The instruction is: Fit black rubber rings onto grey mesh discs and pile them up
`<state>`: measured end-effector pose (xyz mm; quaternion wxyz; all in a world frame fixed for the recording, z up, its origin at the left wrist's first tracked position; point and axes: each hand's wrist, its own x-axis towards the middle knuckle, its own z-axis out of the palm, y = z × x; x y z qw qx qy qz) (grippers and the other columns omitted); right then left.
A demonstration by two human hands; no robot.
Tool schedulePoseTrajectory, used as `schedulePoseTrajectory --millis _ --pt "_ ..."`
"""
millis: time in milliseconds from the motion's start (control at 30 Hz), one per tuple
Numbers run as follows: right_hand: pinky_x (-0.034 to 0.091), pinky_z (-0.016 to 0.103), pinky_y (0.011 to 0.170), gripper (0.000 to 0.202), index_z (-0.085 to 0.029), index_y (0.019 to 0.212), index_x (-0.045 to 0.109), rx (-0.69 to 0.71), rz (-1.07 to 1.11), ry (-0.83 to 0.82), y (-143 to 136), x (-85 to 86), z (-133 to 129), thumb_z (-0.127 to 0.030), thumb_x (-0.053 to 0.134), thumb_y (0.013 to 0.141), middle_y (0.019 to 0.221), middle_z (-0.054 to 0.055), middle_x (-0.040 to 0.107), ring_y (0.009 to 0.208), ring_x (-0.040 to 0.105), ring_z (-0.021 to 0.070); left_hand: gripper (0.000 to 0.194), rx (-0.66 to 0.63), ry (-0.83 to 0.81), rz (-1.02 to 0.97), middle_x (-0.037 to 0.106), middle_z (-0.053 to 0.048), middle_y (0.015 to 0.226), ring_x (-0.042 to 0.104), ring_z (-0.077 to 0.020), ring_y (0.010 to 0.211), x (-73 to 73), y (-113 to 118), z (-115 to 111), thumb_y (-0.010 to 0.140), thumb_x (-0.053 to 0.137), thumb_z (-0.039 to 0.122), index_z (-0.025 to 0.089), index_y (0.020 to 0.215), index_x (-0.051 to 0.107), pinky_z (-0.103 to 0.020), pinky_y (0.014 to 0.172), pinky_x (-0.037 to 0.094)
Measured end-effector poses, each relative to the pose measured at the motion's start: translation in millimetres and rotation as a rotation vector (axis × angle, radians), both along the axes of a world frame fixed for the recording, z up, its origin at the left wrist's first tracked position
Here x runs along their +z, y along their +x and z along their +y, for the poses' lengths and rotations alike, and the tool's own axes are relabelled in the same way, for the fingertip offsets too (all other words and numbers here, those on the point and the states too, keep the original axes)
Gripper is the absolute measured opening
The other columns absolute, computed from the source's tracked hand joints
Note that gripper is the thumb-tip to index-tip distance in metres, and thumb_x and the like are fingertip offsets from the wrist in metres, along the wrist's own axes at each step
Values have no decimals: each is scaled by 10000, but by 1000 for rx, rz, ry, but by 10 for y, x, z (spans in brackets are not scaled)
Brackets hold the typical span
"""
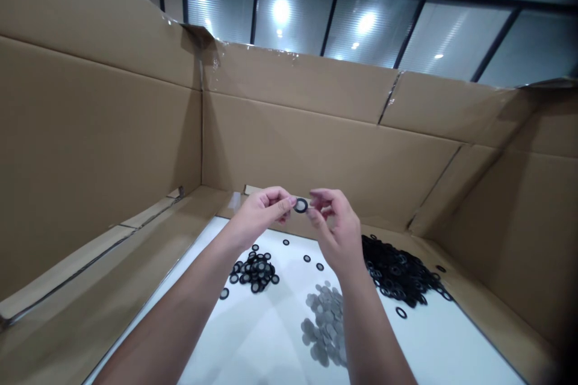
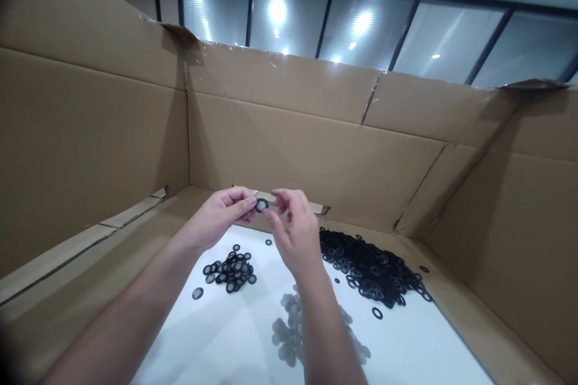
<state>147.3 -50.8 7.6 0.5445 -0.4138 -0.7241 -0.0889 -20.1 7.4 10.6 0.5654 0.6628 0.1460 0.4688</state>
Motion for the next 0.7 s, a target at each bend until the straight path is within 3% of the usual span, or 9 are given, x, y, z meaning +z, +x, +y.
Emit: schedulePoseTrajectory --millis 33,67,133,267,433,700 --pt "424 279 635 142 -210 938 612 -13 -1 -29 13 -6 1 -309 516 971 811 17 598 714 556 156 265 35 60 20 512 22 685 467 -103 652 4 11 -15 858 658 407 167 763 595 -235 642 374" --pt "388 270 600 247 -202 809 585 -26 -16 -60 23 -16 5 -310 463 994 721 0 560 647 522 142 273 59 113 48 498 23 679 455 -106 647 6 24 -31 870 639 412 171 755 580 -236 631 362" --pt "329 266 560 368 -199 681 514 -52 -59 -103 28 -38 18 -314 404 1013 612 -21 483 572 459 129 287 92 183 107 472 24 673 435 -112 634 2 51 -59 892 597 424 179 749 553 -242 607 339" --pt "299 265 559 367 -201 670 474 -81 -50 -88 -8 -76 58 -308 395 1011 609 -21 477 569 443 126 296 165 244 169 421 32 647 382 -116 596 -22 93 -112 915 545 432 190 746 525 -250 570 298" --pt "253 269 525 386 -215 635 346 -118 64 -60 -95 -105 90 -285 375 1014 569 -47 349 522 350 116 273 183 251 152 422 30 674 368 -114 597 -19 122 -191 924 534 414 198 761 503 -246 565 300" --pt "267 265 522 358 -218 641 366 -194 133 36 -186 -163 106 -252 385 997 576 -47 382 527 377 118 282 195 192 101 504 10 693 449 -126 631 -95 207 -116 908 554 448 196 785 526 -246 600 370"
